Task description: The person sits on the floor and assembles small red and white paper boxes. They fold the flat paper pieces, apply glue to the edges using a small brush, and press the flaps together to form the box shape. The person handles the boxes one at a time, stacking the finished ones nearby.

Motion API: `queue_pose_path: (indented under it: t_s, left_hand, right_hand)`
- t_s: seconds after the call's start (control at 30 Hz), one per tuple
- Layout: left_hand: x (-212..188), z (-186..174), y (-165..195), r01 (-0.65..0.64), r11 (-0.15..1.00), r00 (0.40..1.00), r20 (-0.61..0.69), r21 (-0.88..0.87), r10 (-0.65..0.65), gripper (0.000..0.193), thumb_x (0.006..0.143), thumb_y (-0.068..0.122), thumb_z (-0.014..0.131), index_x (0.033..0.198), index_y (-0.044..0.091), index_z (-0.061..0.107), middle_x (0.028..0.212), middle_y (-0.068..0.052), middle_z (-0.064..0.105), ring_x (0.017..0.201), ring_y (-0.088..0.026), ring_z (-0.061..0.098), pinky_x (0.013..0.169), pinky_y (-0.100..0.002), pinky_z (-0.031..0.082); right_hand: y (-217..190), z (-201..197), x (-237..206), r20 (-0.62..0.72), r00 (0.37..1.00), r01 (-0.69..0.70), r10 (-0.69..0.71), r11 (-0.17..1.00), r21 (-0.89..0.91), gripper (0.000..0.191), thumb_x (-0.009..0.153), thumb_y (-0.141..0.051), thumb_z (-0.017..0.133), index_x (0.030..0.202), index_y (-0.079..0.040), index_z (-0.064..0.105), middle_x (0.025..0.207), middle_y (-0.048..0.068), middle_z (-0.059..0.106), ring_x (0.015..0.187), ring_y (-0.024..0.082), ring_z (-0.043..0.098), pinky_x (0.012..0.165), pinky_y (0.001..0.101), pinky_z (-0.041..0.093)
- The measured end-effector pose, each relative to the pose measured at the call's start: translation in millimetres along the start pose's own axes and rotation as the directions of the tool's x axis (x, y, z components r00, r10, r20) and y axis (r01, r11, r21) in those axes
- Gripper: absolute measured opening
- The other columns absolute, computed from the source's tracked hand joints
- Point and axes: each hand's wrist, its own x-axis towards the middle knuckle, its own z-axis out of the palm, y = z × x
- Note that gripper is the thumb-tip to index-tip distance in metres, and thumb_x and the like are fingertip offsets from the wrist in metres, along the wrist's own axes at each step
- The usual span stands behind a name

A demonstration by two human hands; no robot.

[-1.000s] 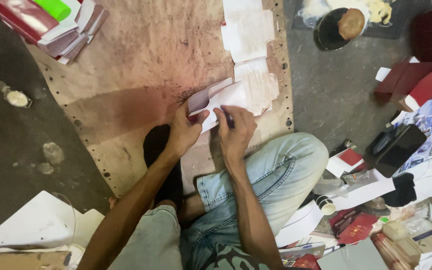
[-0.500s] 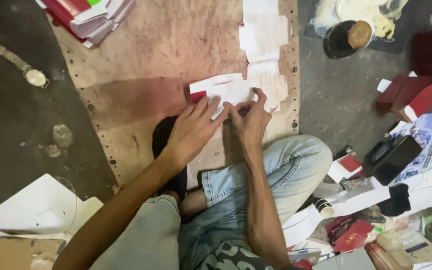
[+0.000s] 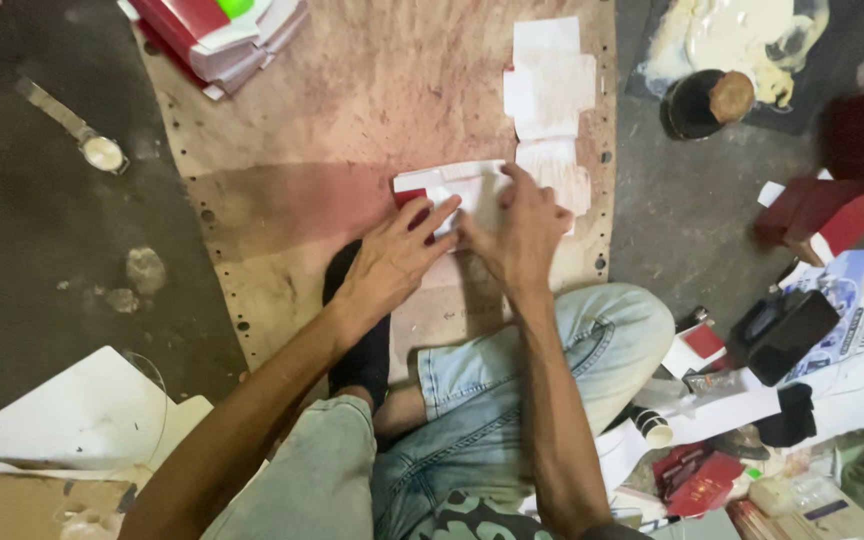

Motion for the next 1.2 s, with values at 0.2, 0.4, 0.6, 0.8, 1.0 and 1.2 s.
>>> queue_pose_path:
  t_s: [0.2,0.4,0.6,0.8,1.0,1.2]
  left_hand:
    - [7.4,-6.2,6.2,-0.019,0.992,1.0,-0.015,0.122,0.021,0.061,0.073,-0.002,0.065,0.132,0.014,0.066,0.154,-0.007,0.047,0.131,-0.033,0.049,0.096,-0.042,0.055]
    - [17.0,-13.4,20.4,0.038,0.998,0.996,0.076,0.045,-0.041,0.059,0.076,0.003,0.065,0.135,0.011,0.065,0.149,-0.011,0.053,0.123,-0.035,0.053,0.093,-0.042,0.053]
    - [26.0,-10.3,36.8,0.05,0.977,0.996,0.063,0.209,-0.065,0.035,0.087,0.024,0.066,0.116,0.005,0.069,0.136,-0.014,0.06,0.11,-0.031,0.056,0.085,-0.046,0.05]
    - [37.0,-6.8,37.2,0.188,0.974,0.972,0.115,0.131,-0.203,0.015,0.083,0.014,0.067,0.093,0.01,0.077,0.12,-0.01,0.061,0.114,-0.029,0.057,0.085,-0.046,0.051]
    - [32.7,-5.6,38.7,0.207,0.978,0.974,-0.095,0.007,-0.206,0.009,0.083,0.014,0.074,0.083,0.005,0.075,0.148,-0.025,0.05,0.138,-0.039,0.046,0.087,-0.043,0.057]
    - [27.0,-8.5,30.8,0.317,0.94,0.946,-0.022,-0.123,-0.322,0.026,0.08,0.016,0.078,0.106,0.011,0.075,0.153,-0.015,0.05,0.144,-0.032,0.045,0.102,-0.042,0.051]
  right_hand:
    - [14.7,-34.7,15.5,-0.086,0.989,0.11,-0.119,0.989,-0.099,0.075,0.07,-0.048,0.091,0.128,-0.009,0.062,0.101,0.011,0.067,0.099,0.033,0.061,0.085,0.0507,0.042]
    - [101.5,-132.9,85.7,-0.52,0.815,0.041,-0.258,0.92,-0.391,0.073,0.081,-0.032,0.091,0.133,0.009,0.059,0.121,0.036,0.059,0.098,0.046,0.065,0.076,0.0428,0.055]
    - [137.1,-169.8,122.2,-0.148,0.711,-0.124,0.687,0.33,0.936,0.049,0.107,-0.023,0.08,0.12,0.016,0.055,0.087,0.021,0.053,0.081,0.039,0.041,0.065,0.0533,0.029]
    - [131.1,-169.0,123.3,-0.379,0.914,0.112,-0.148,0.987,-0.114,0.045,0.085,-0.022,0.089,0.122,0.0,0.074,0.103,0.02,0.075,0.095,0.031,0.073,0.084,0.0408,0.056]
    - [144.4,-177.4,124.9,-0.312,0.934,-0.168,0.175,0.985,0.049,0.036,0.089,-0.037,0.078,0.109,-0.008,0.077,0.088,0.016,0.076,0.081,0.034,0.072,0.078,0.0431,0.058]
    - [138.4,-164.6,87.1,-0.073,0.997,-0.009,-0.019,0.929,-0.369,0.03,0.091,-0.03,0.093,0.105,-0.005,0.081,0.083,0.017,0.073,0.066,0.025,0.069,0.066,0.0345,0.051]
